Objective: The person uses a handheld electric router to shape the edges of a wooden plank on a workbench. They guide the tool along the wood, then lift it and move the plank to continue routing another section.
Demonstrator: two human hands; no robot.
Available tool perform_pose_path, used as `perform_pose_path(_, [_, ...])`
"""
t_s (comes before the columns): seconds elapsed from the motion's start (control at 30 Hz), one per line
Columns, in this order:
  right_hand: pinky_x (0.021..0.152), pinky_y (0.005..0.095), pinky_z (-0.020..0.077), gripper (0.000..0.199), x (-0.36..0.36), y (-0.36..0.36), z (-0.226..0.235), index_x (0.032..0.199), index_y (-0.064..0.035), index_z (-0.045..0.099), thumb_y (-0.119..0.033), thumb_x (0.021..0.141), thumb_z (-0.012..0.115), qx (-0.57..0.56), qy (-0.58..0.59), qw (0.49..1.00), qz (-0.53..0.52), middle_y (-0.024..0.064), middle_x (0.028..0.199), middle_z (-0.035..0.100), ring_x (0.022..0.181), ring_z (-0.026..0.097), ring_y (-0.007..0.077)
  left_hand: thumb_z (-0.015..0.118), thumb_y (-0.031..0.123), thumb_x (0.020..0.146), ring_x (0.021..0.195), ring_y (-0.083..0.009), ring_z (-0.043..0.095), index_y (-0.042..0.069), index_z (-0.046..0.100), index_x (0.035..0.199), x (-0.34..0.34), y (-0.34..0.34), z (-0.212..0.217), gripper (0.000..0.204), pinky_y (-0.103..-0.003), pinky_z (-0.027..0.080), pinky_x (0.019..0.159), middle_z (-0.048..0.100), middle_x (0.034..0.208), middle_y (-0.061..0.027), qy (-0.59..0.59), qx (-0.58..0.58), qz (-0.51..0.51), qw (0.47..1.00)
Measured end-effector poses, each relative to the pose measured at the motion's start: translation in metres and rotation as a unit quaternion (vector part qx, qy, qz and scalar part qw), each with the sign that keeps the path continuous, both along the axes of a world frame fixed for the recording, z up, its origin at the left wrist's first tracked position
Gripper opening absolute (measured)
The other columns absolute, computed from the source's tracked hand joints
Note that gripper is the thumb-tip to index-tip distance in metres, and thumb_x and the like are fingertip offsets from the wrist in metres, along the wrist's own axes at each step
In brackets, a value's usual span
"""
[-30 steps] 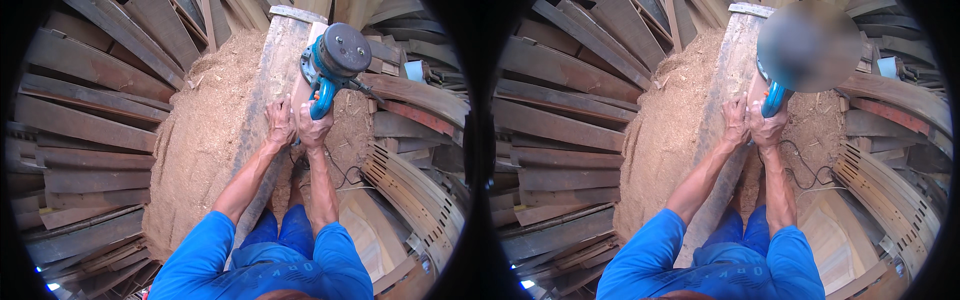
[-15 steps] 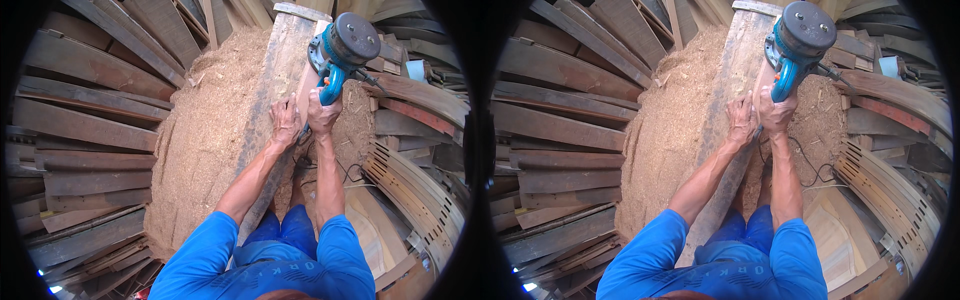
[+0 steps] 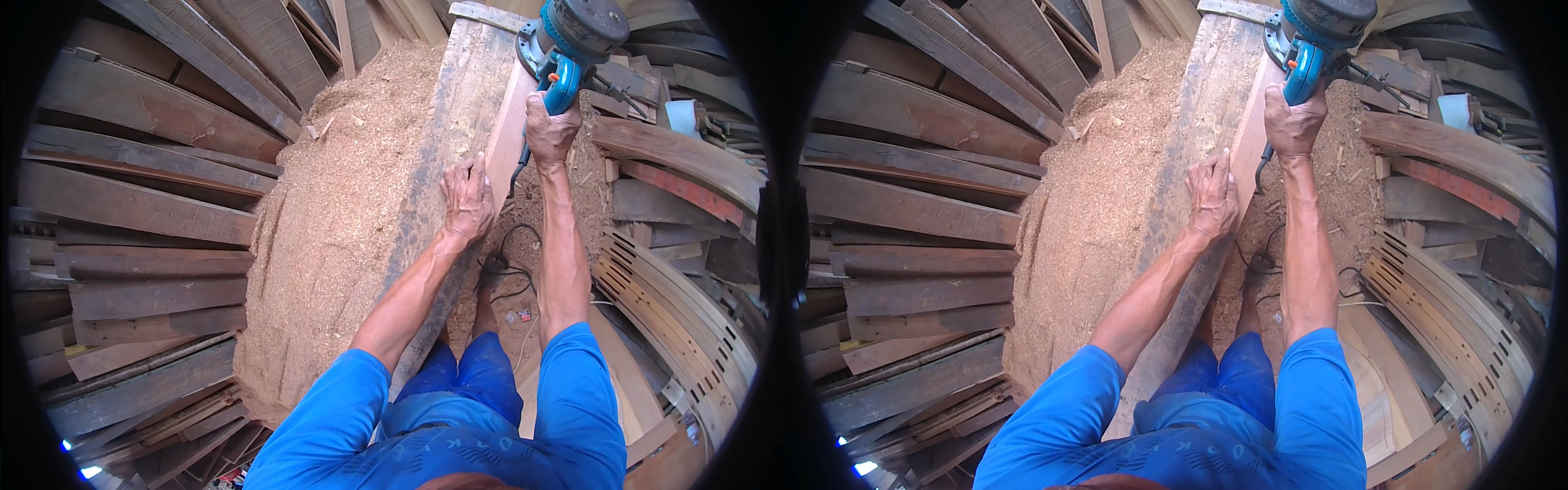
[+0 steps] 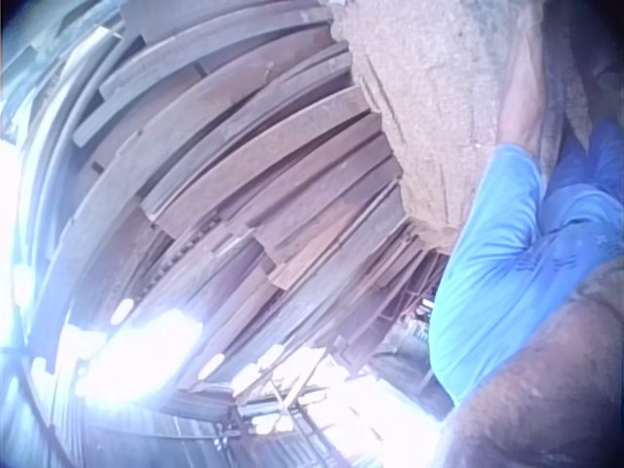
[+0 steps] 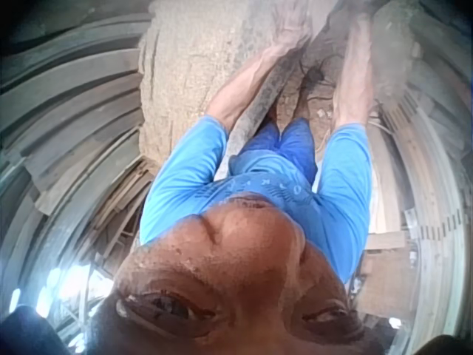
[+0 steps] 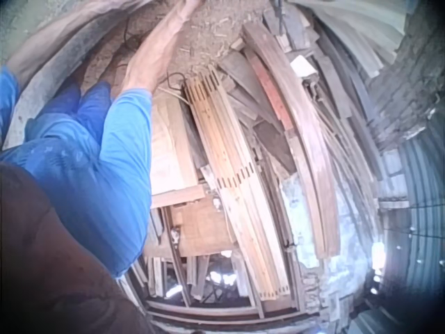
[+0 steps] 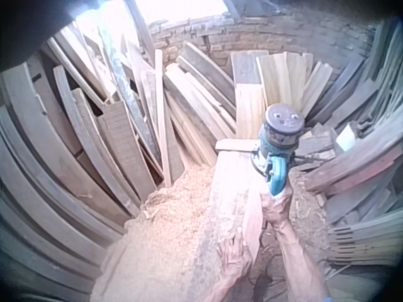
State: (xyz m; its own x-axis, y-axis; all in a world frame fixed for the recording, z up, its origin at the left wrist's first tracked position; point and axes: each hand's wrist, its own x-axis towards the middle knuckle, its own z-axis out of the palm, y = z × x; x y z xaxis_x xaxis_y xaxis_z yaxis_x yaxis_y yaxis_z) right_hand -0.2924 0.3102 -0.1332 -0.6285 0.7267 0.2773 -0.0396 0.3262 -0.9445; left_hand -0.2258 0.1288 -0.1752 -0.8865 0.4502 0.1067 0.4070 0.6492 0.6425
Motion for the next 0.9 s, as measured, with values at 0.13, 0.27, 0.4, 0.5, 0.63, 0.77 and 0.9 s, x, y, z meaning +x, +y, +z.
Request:
perform_pose_path(0.13, [0.077, 0.0317, 0.0498, 0.037, 0.001, -0.001, 0.006, 0.115, -0.0024, 0.058, -0.008, 0.079, 0.065, 0.001, -0.016, 1.0, -0.01, 0.0046, 0.089, 0.06, 0.079, 0.06, 0.0157, 0.052, 0.008, 0.09, 0.11, -0.0365, 0.043, 0.002, 0.047, 0.137, 0.0, 0.001, -0.002, 0.048, -0.051, 0.034, 0.097, 0.051, 0.122, -0.018, -0.017, -0.003, 0.001, 1.0])
perform_pose_path(0.27, [0.07, 0.031, 0.0508, 0.039, 0.018, -0.017, 0.009, 0.117, -0.0002, 0.057, -0.011, 0.081, 0.066, 0.024, -0.023, 0.999, -0.016, 0.0036, 0.085, 0.062, 0.071, 0.06, 0.0125, 0.055, 0.009, 0.087, 0.11, -0.0366, 0.043, 0.004, 0.049, 0.135, -0.001, 0.002, -0.001, 0.049, -0.052, 0.035, 0.094, 0.051, 0.12, -0.0157, -0.002, 0.008, 0.012, 1.0])
perform_pose_path(0.4, [0.075, 0.0315, 0.0507, 0.039, 0.022, -0.029, 0.01, 0.117, -0.0004, 0.058, -0.01, 0.08, 0.066, 0.025, 0.012, 1.0, -0.013, 0.0054, 0.087, 0.062, 0.078, 0.061, 0.014, 0.055, 0.009, 0.088, 0.109, -0.0366, 0.044, 0.004, 0.05, 0.135, -0.001, 0.001, 0.002, 0.048, -0.051, 0.035, 0.094, 0.052, 0.119, -0.0157, -0.008, 0.01, 0.013, 1.0])
perform_pose_path(0.5, [0.074, 0.0305, 0.0503, 0.037, 0.011, -0.013, 0.007, 0.116, -0.0009, 0.059, -0.009, 0.08, 0.066, 0.058, -0.001, 0.998, -0.023, 0.0036, 0.086, 0.062, 0.076, 0.06, 0.0129, 0.053, 0.008, 0.09, 0.11, -0.0361, 0.044, 0.003, 0.05, 0.136, -0.001, 0.002, 0.002, 0.046, -0.05, 0.035, 0.095, 0.052, 0.12, -0.017, -0.005, 0.01, 0.009, 1.0])
perform_pose_path(0.63, [0.082, 0.0321, 0.0501, 0.037, -0.007, 0.003, 0.007, 0.114, -0.001, 0.059, -0.007, 0.078, 0.064, 0.025, -0.013, 0.999, -0.02, 0.0084, 0.097, 0.063, 0.086, 0.063, 0.018, 0.052, 0.009, 0.091, 0.109, -0.0358, 0.045, 0.003, 0.049, 0.136, 0.0, 0.002, 0.004, 0.045, -0.049, 0.035, 0.095, 0.052, 0.119, -0.0178, -0.003, -0.008, 0.006, 1.0])
perform_pose_path(0.77, [0.084, 0.0322, 0.0498, 0.038, -0.011, 0.005, 0.003, 0.114, -0.0017, 0.06, -0.007, 0.077, 0.065, 0.025, -0.014, 0.999, -0.016, 0.0082, 0.099, 0.064, 0.088, 0.063, 0.0179, 0.052, 0.009, 0.091, 0.107, -0.0361, 0.045, 0.003, 0.049, 0.135, 0.0, 0.001, 0.004, 0.045, -0.05, 0.036, 0.093, 0.052, 0.118, -0.0179, -0.002, -0.005, 0.009, 1.0])
perform_pose_path(0.9, [0.079, 0.0309, 0.0497, 0.037, -0.016, 0.011, 0.001, 0.113, -0.0022, 0.06, -0.008, 0.077, 0.065, 0.055, -0.004, 0.998, -0.023, 0.0059, 0.091, 0.064, 0.082, 0.062, 0.0154, 0.052, 0.009, 0.091, 0.105, -0.0368, 0.046, 0.002, 0.05, 0.134, 0.0, 0.002, 0.005, 0.044, -0.05, 0.036, 0.093, 0.052, 0.117, -0.0185, 0.006, 0.001, 0.011, 1.0])
